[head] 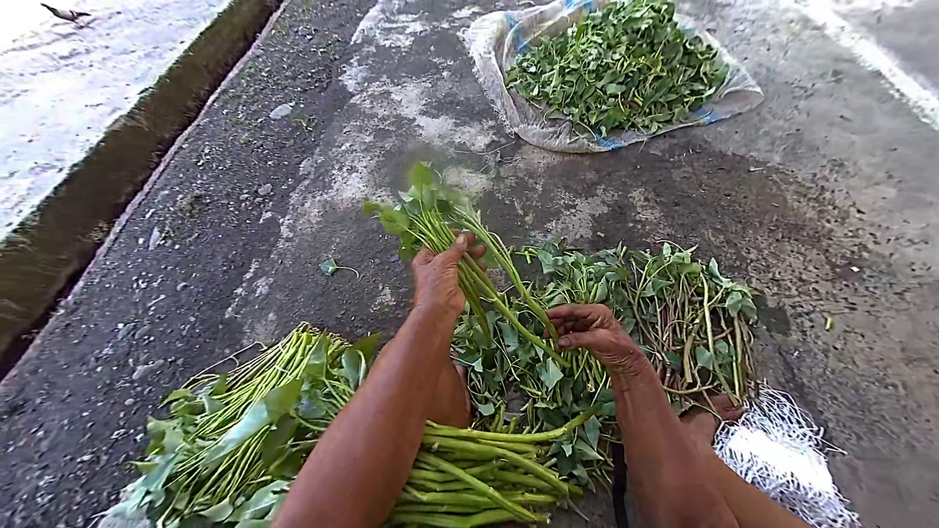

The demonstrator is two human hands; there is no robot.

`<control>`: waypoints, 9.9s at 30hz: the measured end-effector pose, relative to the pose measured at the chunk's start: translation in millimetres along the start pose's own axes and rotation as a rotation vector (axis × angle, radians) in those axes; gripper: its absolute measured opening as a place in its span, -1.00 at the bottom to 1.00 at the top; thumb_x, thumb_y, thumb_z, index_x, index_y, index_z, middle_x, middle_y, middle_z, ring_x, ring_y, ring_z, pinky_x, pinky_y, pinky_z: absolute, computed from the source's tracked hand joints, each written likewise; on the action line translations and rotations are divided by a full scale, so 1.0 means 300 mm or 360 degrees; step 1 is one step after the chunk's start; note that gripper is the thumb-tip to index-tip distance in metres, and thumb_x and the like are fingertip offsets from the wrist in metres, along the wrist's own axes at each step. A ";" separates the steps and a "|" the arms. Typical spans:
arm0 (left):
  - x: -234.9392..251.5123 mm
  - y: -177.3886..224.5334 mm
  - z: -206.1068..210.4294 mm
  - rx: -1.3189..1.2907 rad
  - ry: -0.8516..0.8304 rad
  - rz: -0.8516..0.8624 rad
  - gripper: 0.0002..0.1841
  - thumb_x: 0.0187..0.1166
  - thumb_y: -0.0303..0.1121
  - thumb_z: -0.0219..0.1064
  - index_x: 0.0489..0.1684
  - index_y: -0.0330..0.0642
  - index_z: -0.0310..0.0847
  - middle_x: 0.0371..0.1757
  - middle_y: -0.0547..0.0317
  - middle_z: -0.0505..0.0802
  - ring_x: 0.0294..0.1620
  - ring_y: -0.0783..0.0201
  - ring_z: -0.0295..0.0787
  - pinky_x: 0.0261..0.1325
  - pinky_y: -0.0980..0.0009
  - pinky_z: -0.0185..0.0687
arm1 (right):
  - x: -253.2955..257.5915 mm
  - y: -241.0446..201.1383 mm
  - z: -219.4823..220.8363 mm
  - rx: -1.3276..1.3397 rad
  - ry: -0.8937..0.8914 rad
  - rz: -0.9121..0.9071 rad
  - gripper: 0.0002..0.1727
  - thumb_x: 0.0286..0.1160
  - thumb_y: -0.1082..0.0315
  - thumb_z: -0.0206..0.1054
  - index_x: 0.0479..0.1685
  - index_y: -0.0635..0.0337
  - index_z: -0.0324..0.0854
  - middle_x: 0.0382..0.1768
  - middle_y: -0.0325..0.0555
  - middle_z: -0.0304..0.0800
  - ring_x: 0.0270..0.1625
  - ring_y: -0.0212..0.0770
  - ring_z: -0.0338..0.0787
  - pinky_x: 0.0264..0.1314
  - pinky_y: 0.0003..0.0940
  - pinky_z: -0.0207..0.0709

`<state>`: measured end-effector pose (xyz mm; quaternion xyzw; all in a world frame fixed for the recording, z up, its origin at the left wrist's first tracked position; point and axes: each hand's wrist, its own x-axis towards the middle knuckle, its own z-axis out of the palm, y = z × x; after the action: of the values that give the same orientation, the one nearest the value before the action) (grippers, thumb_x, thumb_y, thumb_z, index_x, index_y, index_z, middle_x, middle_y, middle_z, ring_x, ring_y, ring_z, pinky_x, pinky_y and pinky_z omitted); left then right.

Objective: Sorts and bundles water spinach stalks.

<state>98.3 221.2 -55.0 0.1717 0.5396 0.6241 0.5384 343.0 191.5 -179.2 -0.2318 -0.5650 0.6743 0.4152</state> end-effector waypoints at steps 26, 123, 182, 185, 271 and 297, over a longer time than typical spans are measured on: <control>-0.024 -0.028 -0.009 0.0082 -0.0281 0.0083 -0.82 0.71 -0.57 0.19 0.18 -0.25 0.49 -0.19 -0.01 0.81 -0.23 0.07 0.86 -0.10 0.02 0.87 | 0.138 -0.108 0.217 -0.1171 0.0549 -0.0054 -0.68 0.36 0.25 0.58 -0.04 0.31 0.84 -0.24 -0.03 0.92 -0.21 -0.26 0.89 0.03 -0.26 0.77; -0.349 0.417 0.161 0.2594 -0.2314 0.0401 -0.70 0.21 -0.48 0.68 -0.15 -0.21 0.72 -0.36 0.20 0.81 -0.41 0.45 0.71 -0.34 0.50 0.61 | -0.097 -0.631 0.291 -0.2982 0.0364 -0.0942 -0.77 0.49 0.51 0.23 0.05 0.45 0.56 -0.22 0.41 0.74 -0.18 0.43 0.79 -0.21 0.26 0.53; -0.248 0.102 -0.568 0.2680 -0.0661 0.2091 -0.37 0.86 -0.01 -0.17 -0.62 -0.20 0.53 -0.59 0.00 0.66 -0.34 -0.07 0.75 0.64 -0.27 0.20 | -0.034 -0.168 0.709 -0.1889 -0.0006 -0.0421 -0.20 0.35 0.17 0.55 0.65 0.25 0.43 0.56 0.19 0.55 0.53 0.19 0.61 0.45 0.22 0.46; -0.246 0.095 -0.563 0.2656 -0.0713 0.2072 -0.41 0.84 -0.07 -0.14 -0.62 -0.19 0.57 -0.57 0.03 0.69 -0.28 -0.08 0.76 0.66 -0.36 0.07 | -0.011 -0.197 0.748 -0.1882 0.0019 -0.0340 0.10 0.20 -0.04 0.60 0.77 0.36 0.21 0.66 0.29 0.39 0.65 0.25 0.47 0.56 0.29 0.34; -0.717 0.012 -0.887 0.1047 0.0005 -0.0162 0.36 -0.06 0.63 0.45 0.62 -0.41 0.22 0.38 0.11 0.71 0.39 0.37 0.65 0.42 0.32 0.63 | -0.108 -0.221 0.878 -0.1810 -0.0024 0.0185 0.30 -0.21 -0.11 0.68 0.73 0.45 0.24 0.25 0.27 0.76 0.12 0.18 0.85 0.05 0.10 0.71; -0.411 0.148 -0.660 0.3014 -0.0632 0.1767 0.06 0.52 0.61 -0.43 -0.17 -0.21 0.78 -0.31 -0.20 0.79 -0.07 -0.35 0.78 0.46 -0.69 -0.01 | -0.150 -0.215 0.851 -0.1862 0.0008 0.0109 0.29 -0.10 -0.33 0.65 0.79 0.17 0.28 0.39 0.36 0.62 0.23 0.33 0.74 0.05 0.20 0.64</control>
<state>-36.1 26.0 -42.7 0.8270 0.5502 0.0764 -0.0867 187.3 10.3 -59.9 -0.4422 -0.8345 0.2628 0.1976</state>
